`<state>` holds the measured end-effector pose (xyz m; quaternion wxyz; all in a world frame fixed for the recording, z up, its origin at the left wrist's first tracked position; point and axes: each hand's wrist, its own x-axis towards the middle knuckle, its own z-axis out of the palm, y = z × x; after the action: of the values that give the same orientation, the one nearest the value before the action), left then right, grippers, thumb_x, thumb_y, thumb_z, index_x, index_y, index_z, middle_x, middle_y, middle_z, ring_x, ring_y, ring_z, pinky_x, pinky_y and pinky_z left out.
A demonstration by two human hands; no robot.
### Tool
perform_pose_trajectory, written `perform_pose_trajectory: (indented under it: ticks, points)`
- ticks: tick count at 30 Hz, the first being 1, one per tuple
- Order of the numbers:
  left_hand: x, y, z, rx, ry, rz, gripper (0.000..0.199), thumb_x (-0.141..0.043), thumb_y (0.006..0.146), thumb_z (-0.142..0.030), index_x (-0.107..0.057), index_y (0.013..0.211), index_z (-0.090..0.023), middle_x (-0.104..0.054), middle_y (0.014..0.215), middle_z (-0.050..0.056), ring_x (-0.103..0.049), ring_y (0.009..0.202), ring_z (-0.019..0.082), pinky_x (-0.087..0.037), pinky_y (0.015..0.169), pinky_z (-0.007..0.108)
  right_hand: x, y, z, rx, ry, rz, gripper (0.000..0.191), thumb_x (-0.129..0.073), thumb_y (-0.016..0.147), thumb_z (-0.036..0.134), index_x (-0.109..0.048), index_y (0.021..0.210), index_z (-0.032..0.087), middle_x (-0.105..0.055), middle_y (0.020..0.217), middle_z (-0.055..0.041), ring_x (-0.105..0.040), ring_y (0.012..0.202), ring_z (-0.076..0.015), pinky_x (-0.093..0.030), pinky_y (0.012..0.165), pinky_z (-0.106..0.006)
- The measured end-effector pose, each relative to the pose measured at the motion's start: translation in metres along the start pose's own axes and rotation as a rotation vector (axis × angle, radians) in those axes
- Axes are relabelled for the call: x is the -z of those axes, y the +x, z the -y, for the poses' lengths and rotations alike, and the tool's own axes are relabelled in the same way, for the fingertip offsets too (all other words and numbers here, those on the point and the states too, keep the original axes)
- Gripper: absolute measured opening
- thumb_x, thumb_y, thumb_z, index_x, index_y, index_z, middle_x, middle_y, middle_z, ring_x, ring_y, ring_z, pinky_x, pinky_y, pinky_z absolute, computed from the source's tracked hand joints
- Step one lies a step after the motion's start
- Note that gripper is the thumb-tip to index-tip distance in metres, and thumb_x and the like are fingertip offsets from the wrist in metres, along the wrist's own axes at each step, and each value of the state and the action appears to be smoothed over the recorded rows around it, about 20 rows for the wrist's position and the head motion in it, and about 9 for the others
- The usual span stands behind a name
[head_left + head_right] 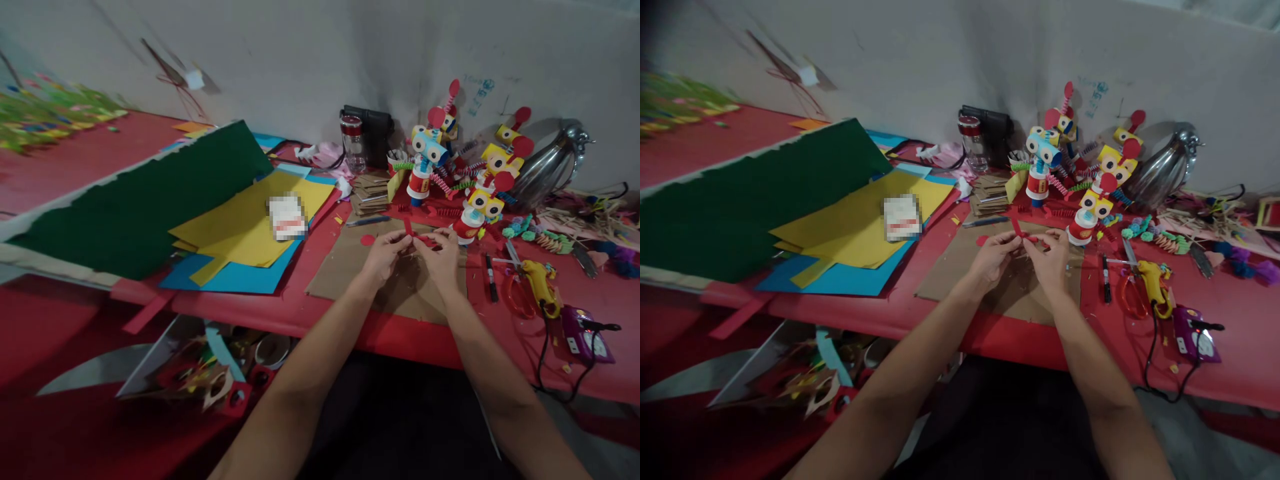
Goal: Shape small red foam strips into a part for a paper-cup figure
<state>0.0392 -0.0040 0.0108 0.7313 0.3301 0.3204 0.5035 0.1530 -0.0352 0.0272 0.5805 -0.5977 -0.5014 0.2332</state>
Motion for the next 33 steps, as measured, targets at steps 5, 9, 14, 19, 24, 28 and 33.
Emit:
perform_pose_trajectory:
  ticks: [5,9,14,19,24,28,33]
  points:
    - [0.000,0.001,0.002,-0.014,-0.024,-0.030,0.019,-0.079,0.061,-0.024,-0.070,0.075,-0.015,-0.069,0.070,0.002,-0.064,0.068,0.012,-0.049,0.074,0.026,-0.003,0.004,-0.004,-0.200,0.313,0.188,0.019,-0.068,0.064,0.039,-0.068,0.071,0.020,-0.067,0.069,-0.0003,-0.060,0.067,-0.0162,-0.048,0.072,-0.032]
    - [0.000,0.004,0.004,-0.020,-0.058,-0.096,0.014,-0.078,0.061,-0.019,-0.070,0.072,-0.015,-0.068,0.066,0.001,-0.065,0.068,0.013,-0.051,0.073,0.027,-0.004,0.002,-0.002,-0.200,0.321,0.223,0.018,-0.068,0.066,0.039,-0.069,0.070,0.022,-0.068,0.066,0.0005,-0.061,0.065,-0.0168,-0.049,0.071,-0.032]
    - [0.000,0.006,0.004,0.012,-0.077,-0.156,0.010,-0.077,0.062,-0.015,-0.068,0.066,-0.013,-0.066,0.063,0.002,-0.065,0.068,0.014,-0.051,0.075,0.029,-0.006,0.001,-0.006,-0.206,0.299,0.235,0.020,-0.067,0.068,0.040,-0.068,0.069,0.021,-0.068,0.065,0.0000,-0.061,0.066,-0.0166,-0.048,0.071,-0.032]
    - [-0.002,0.004,0.000,0.053,-0.096,-0.040,0.014,-0.079,0.061,-0.015,-0.070,0.071,-0.013,-0.067,0.067,0.002,-0.063,0.068,0.012,-0.048,0.076,0.025,-0.006,0.003,-0.011,-0.240,0.326,0.140,0.020,-0.068,0.063,0.040,-0.066,0.068,0.020,-0.066,0.067,0.0012,-0.058,0.067,-0.0149,-0.046,0.069,-0.029]
    - [-0.001,0.003,0.000,0.038,-0.055,-0.066,0.016,-0.081,0.058,-0.017,-0.068,0.067,-0.014,-0.064,0.061,-0.002,-0.055,0.057,0.007,-0.044,0.063,0.020,-0.010,0.000,-0.009,-0.275,0.369,0.098,0.021,-0.068,0.060,0.039,-0.064,0.068,0.021,-0.065,0.066,0.0018,-0.057,0.066,-0.0145,-0.046,0.067,-0.029]
    - [-0.001,0.003,-0.001,0.058,-0.067,-0.058,0.013,-0.079,0.061,-0.019,-0.067,0.064,-0.014,-0.062,0.058,-0.001,-0.053,0.054,0.007,-0.042,0.058,0.020,-0.011,-0.002,-0.005,-0.257,0.351,0.135,0.022,-0.067,0.062,0.042,-0.064,0.069,0.021,-0.065,0.066,0.0018,-0.058,0.066,-0.0150,-0.047,0.067,-0.030]
    - [-0.003,-0.001,-0.008,0.113,-0.081,-0.006,0.012,-0.076,0.060,-0.012,-0.069,0.069,-0.013,-0.067,0.068,0.002,-0.060,0.062,0.009,-0.046,0.065,0.021,-0.009,0.003,-0.007,-0.255,0.367,0.117,0.023,-0.067,0.063,0.044,-0.061,0.067,0.022,-0.063,0.064,0.0030,-0.057,0.063,-0.0141,-0.047,0.066,-0.029]
